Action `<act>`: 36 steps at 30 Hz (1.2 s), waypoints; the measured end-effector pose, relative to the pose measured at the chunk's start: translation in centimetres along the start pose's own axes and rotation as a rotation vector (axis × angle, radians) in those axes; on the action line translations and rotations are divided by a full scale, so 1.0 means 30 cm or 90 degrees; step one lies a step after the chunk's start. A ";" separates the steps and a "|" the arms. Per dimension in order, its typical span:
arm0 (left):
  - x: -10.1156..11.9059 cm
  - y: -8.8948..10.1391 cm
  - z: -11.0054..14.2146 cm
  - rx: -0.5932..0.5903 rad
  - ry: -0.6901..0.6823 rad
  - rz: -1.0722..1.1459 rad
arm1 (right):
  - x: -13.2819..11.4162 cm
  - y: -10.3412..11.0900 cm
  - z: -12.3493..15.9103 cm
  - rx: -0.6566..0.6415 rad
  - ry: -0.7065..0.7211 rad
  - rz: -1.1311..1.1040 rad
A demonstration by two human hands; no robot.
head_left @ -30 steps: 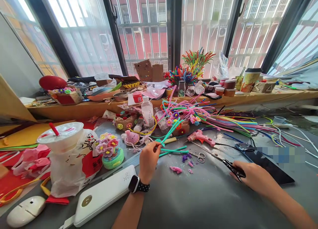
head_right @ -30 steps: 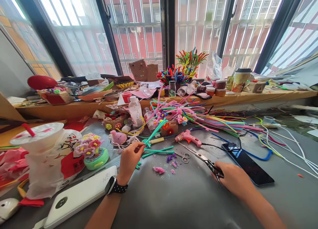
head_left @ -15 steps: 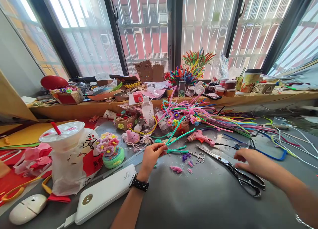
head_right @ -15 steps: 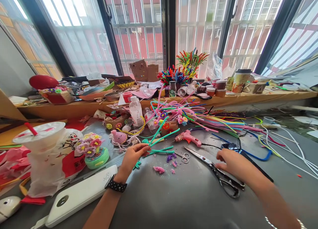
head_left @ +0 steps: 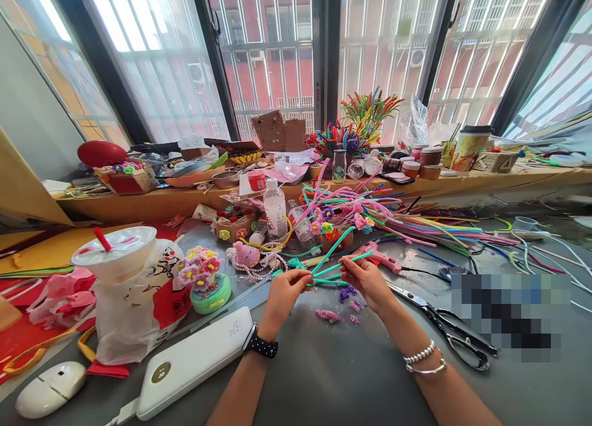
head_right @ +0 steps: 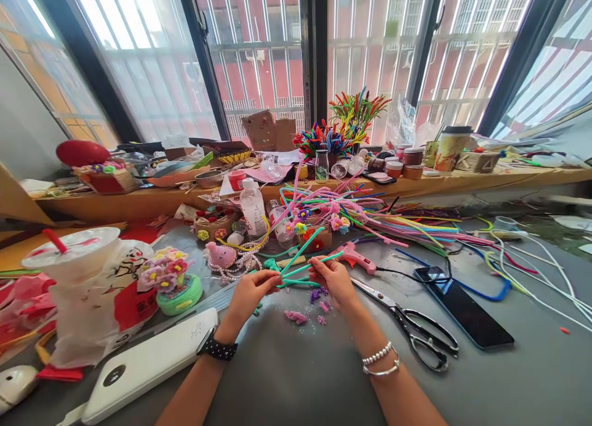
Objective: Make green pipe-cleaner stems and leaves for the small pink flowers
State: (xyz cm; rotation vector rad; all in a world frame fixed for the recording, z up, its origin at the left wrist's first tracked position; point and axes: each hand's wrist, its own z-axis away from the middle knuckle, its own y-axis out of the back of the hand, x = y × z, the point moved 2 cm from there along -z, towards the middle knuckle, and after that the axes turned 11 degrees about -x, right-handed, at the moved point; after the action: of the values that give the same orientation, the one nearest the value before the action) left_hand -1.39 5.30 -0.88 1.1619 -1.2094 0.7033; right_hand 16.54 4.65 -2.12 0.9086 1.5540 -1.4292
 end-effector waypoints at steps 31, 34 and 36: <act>0.045 -0.034 0.042 0.078 -0.247 -0.927 | -0.004 0.020 0.030 0.070 0.010 -0.072; 0.035 -0.020 0.037 0.108 -0.204 -0.908 | -0.004 0.025 0.030 0.077 0.017 -0.074; 0.026 -0.009 0.034 0.131 -0.167 -0.893 | -0.002 0.029 0.029 0.082 0.023 -0.077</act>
State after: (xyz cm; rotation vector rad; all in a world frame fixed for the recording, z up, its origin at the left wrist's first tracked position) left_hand -1.27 4.14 -0.28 1.9197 -0.2739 -0.4177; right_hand 17.43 3.87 -2.44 0.9341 1.5807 -1.6225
